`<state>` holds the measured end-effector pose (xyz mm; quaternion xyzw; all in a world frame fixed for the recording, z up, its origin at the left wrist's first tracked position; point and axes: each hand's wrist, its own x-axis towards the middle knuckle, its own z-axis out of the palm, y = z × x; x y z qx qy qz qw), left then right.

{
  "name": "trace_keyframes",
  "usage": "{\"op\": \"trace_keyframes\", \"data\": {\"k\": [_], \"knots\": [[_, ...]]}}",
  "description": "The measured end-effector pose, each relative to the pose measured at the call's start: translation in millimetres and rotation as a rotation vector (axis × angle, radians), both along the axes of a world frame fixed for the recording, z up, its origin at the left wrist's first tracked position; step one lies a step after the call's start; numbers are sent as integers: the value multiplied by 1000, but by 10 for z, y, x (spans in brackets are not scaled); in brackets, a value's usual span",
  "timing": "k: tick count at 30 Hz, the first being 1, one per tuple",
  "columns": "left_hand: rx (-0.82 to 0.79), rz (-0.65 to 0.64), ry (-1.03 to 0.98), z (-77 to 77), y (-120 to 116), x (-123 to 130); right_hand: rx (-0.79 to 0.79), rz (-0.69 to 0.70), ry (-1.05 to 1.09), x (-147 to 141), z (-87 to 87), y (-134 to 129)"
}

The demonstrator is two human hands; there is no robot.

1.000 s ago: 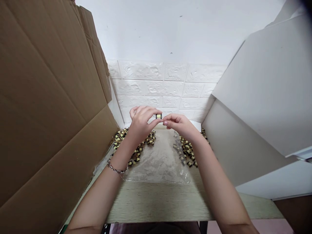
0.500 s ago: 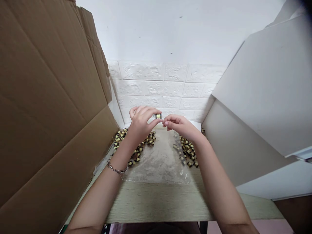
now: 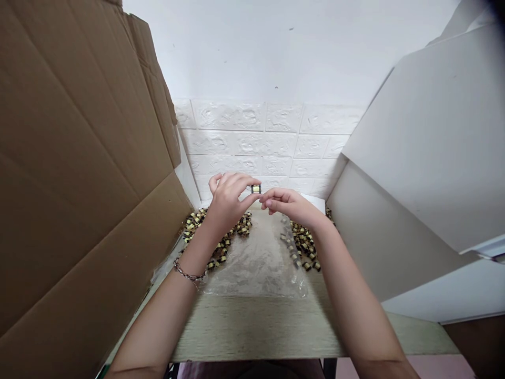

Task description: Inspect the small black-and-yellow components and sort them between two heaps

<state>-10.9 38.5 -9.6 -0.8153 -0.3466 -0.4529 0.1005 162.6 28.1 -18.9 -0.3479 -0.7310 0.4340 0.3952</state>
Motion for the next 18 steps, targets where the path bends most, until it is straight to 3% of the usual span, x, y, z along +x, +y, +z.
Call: {"op": "trace_keyframes", "data": {"k": [18], "knots": [[-64,-3,47,-22,14,9,36,-183,69,77,-76,115]]}}
